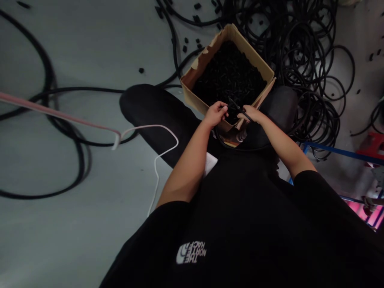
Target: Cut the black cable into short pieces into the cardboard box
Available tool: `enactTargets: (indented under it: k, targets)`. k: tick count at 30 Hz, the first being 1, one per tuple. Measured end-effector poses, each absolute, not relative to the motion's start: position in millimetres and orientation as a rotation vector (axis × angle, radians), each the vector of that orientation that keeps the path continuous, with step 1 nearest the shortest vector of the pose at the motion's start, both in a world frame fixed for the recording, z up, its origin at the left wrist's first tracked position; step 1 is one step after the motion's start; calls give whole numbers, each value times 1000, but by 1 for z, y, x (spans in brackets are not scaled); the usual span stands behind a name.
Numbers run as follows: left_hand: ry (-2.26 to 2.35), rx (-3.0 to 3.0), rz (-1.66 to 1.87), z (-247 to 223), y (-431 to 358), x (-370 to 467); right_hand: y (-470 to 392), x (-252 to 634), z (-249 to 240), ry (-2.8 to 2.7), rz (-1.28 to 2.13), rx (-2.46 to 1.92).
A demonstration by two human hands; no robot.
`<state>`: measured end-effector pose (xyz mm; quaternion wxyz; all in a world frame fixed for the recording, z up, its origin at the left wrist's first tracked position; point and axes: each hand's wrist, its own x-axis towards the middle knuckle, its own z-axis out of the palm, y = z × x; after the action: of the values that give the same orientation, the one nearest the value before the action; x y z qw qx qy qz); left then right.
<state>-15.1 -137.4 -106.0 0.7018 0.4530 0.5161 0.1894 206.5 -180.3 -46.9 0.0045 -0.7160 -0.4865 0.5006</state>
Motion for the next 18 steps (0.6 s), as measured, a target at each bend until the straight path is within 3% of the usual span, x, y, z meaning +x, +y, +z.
enactTargets:
  k: [7,13,18]
  targets:
    - [1223,991,428,-116,-136,-15,-181,201,-26,-1528,1491,-2341]
    - [1224,821,495,-111,-133,-13,-180,203,-41,-1574,1374,-2367]
    - [1147,753,516,-105,-134,-10,-179,207,-53,-1460,1682,-2206]
